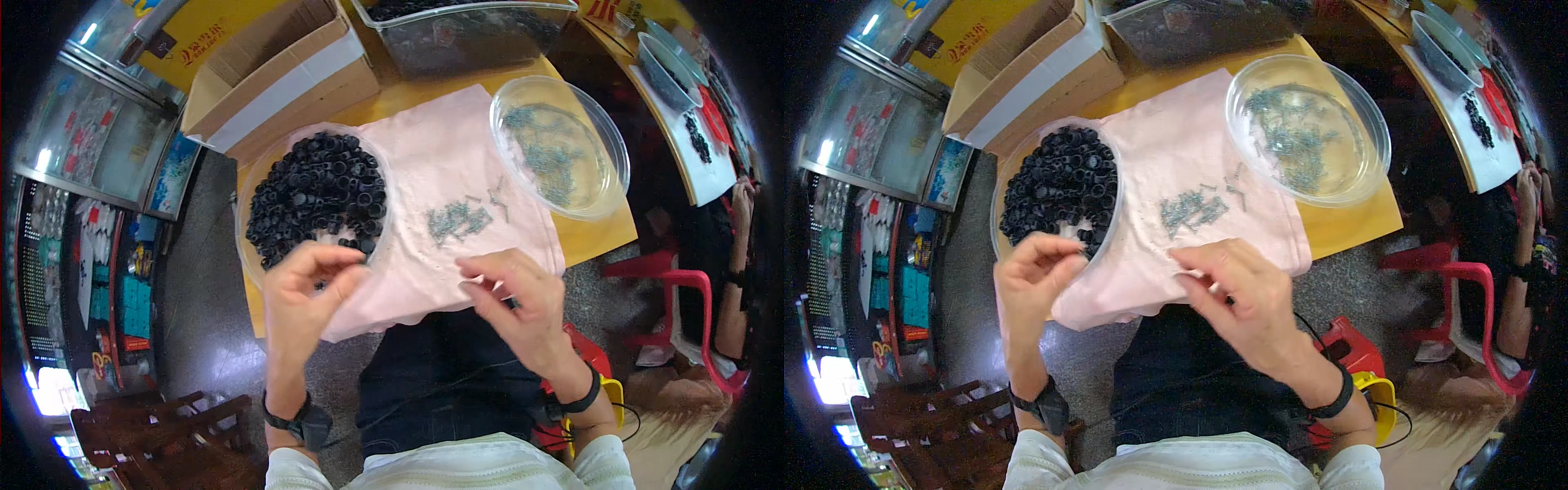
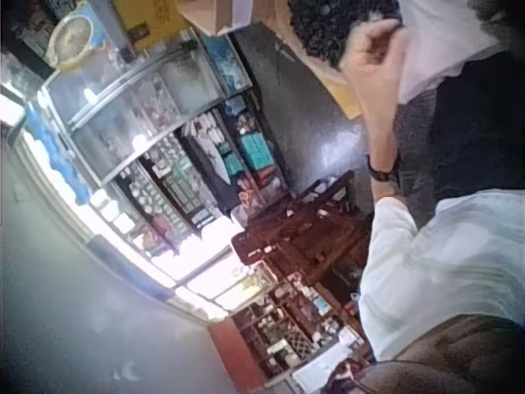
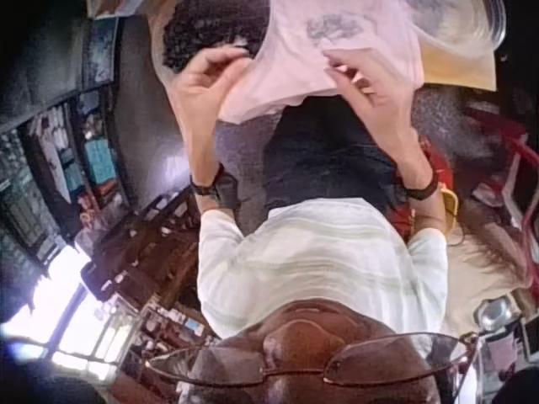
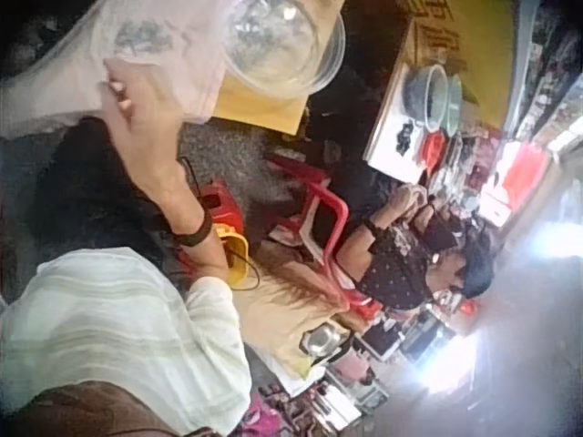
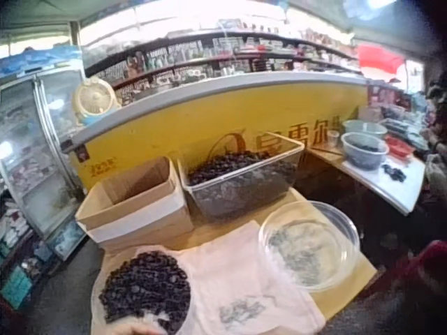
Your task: Manually assembling small black plastic components by snapping two parts together repeatedly at a workstation.
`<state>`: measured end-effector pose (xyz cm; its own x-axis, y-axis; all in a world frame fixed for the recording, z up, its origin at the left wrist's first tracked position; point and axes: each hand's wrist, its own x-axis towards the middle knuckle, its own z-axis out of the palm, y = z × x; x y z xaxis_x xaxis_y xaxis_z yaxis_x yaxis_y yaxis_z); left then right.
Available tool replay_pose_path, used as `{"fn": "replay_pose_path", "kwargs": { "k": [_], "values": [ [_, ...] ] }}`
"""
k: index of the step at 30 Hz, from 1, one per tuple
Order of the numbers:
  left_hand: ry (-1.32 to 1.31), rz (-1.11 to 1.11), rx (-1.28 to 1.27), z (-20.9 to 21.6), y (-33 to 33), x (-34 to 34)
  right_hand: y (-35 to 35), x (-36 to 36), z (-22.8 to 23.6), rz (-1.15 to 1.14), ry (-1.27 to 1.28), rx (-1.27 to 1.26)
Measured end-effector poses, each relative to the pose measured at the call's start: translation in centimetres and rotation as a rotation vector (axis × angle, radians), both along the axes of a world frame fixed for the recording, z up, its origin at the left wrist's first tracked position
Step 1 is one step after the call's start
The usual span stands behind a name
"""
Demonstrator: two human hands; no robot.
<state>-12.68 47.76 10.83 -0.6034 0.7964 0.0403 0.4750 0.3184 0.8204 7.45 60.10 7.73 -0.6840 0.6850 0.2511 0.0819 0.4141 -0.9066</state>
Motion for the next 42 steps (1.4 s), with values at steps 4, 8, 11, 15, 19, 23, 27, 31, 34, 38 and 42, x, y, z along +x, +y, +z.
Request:
{"fn": "replay_pose_path", "kwargs": {
  "k": [4,8,11,15,19,23,27,31,34,38,42],
  "values": [
    [-0.809,-0.179,0.223,-1.3,0.8,3.9,-0.5,0.0,0.1,0.02,0.086,0.002],
    [-1.023,-0.207,0.293,-3.6,1.5,5.7,-0.2,0.8,-0.5,0.011,0.103,-0.109],
    [-1.019,-0.177,0.346,-4.3,1.8,6.6,-0.1,1.2,-0.7,0.02,0.106,-0.1],
    [-1.027,-0.193,0.411,-5.2,2.0,7.1,0.0,1.6,-1.1,0.038,0.108,-0.146],
    [-1.084,-0.175,0.374,-5.5,1.9,7.1,0.2,1.9,-1.2,0.078,0.1,-0.279],
    [-1.108,-0.169,0.37,-5.6,2.0,7.5,0.1,1.6,-1.2,0.035,0.067,-0.346],
    [-1.091,-0.119,0.386,-5.8,2.4,7.8,-0.1,1.5,-1.3,-0.02,0.059,-0.139],
    [-1.002,-0.102,0.406,-5.4,3.5,8.9,0.1,1.5,-1.7,-0.062,0.059,0.147],
    [-0.962,-0.101,0.376,-4.9,4.4,8.9,0.7,1.9,-1.9,-0.089,0.059,0.223],
    [-0.059,-0.238,0.229,-4.2,7.3,8.1,2.0,3.0,-1.7,-0.204,-0.024,0.112],
    [0.469,-0.269,0.221,-4.4,11.0,7.3,3.1,3.3,-1.6,-0.224,-0.199,0.292]
  ]
}}
